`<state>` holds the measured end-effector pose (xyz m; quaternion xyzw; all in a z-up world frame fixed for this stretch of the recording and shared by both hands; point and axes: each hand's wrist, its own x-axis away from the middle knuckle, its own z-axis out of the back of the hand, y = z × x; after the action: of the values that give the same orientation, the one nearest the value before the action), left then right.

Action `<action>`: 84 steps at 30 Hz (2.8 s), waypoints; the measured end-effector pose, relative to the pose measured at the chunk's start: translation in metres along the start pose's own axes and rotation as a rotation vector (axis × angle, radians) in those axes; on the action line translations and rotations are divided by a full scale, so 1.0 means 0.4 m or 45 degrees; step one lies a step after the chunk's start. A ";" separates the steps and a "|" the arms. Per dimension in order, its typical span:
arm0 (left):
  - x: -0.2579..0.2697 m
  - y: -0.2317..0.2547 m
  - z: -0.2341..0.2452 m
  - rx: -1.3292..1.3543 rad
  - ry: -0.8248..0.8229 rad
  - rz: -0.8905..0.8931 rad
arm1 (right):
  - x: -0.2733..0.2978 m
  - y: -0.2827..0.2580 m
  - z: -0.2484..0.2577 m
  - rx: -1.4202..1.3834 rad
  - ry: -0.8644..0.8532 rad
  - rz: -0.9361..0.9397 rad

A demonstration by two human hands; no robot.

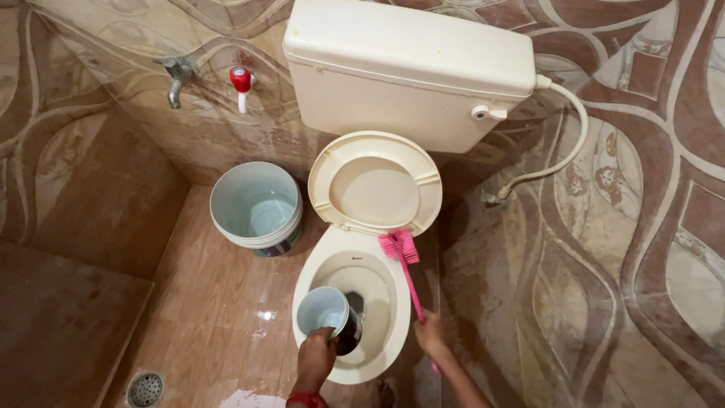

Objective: The person cleans the interior of a toilet bowl using a pink long-handled brush and rinses it with water poured from a blue mug.

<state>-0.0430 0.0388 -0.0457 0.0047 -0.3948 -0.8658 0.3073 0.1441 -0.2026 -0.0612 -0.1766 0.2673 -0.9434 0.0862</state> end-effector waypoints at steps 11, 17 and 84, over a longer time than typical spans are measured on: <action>0.034 -0.039 -0.013 0.018 -0.001 0.096 | -0.031 -0.054 -0.032 -0.290 -0.235 -0.392; 0.048 -0.037 0.005 0.048 -0.021 0.080 | 0.017 -0.002 -0.002 -0.184 -0.065 -0.285; 0.037 -0.181 0.039 0.210 0.280 0.190 | -0.047 -0.268 -0.107 -0.559 -0.329 -0.493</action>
<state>-0.0969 0.0776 -0.0811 0.0955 -0.4278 -0.7995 0.4108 0.1378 -0.0873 -0.0430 -0.3570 0.4128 -0.8317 -0.1019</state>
